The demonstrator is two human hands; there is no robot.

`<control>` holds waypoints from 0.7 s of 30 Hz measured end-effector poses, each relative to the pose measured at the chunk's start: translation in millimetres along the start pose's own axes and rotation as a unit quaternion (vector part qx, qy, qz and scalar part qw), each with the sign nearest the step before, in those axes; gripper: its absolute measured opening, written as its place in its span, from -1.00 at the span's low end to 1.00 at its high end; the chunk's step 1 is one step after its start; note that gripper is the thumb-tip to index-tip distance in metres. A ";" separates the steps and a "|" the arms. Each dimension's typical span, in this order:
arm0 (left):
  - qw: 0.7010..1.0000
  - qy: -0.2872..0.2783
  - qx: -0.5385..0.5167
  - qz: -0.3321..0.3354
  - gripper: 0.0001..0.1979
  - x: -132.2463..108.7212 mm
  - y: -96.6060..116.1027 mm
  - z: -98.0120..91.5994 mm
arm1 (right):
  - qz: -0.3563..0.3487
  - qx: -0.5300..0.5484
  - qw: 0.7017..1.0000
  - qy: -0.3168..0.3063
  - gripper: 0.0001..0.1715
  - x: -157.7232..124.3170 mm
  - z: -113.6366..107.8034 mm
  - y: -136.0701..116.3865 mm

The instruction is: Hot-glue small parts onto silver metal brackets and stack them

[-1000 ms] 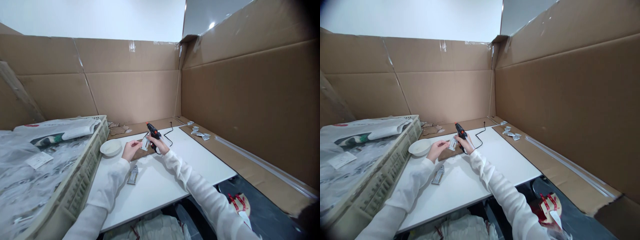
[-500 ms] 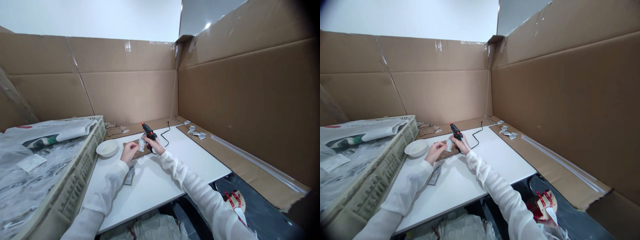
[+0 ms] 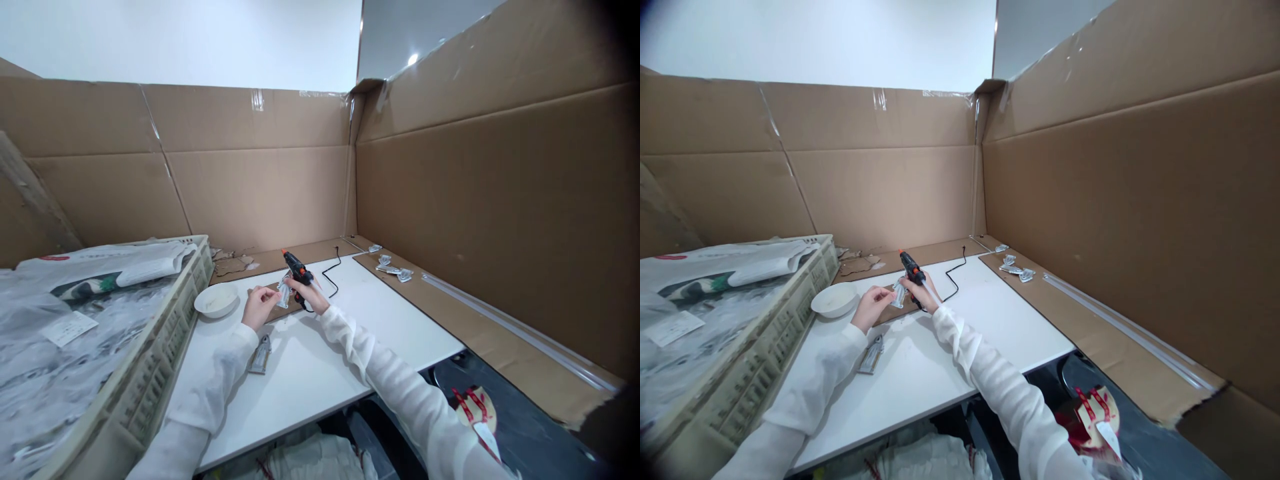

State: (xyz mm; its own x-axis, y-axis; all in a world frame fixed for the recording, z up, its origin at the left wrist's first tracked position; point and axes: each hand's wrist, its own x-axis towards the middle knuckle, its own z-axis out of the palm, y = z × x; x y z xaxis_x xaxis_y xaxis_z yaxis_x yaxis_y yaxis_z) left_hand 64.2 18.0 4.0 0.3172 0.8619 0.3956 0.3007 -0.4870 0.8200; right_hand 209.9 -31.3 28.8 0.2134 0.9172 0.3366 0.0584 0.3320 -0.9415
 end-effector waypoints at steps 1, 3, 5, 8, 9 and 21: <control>1.000 0.002 0.004 0.001 -0.74 0.0 -0.7 0.4 | -0.002 -0.004 1.000 0.000 -0.75 -0.3 0.2 0.0; 1.000 0.004 0.008 -0.004 -0.75 -0.2 -1.3 0.9 | -0.006 -0.001 1.000 0.000 -0.74 -0.2 0.2 0.7; 1.000 0.006 0.014 -0.011 -0.76 -0.6 -1.0 1.4 | -0.009 0.008 1.000 -0.003 -0.74 0.6 -0.2 2.1; 1.000 0.011 0.016 -0.016 -0.77 -2.0 -0.3 2.6 | -0.007 0.016 1.000 -0.011 -0.73 1.9 -0.7 4.1; 1.000 0.012 0.013 -0.019 -0.76 -2.6 -0.2 3.3 | -0.003 0.017 1.000 -0.013 -0.72 2.0 -0.7 4.5; 0.985 -0.117 -0.118 -0.050 -0.65 -11.0 10.0 12.9 | 0.001 0.015 1.000 0.007 -0.66 -3.5 0.4 -6.8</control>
State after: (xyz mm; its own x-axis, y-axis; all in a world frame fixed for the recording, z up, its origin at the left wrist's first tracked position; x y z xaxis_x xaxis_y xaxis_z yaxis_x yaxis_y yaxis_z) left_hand 75.4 1.8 2.6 0.5031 0.8343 0.2255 0.1317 -0.3319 0.9341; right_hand 208.4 -36.6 34.1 0.2264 0.9151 0.3336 0.0281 0.3362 -0.9414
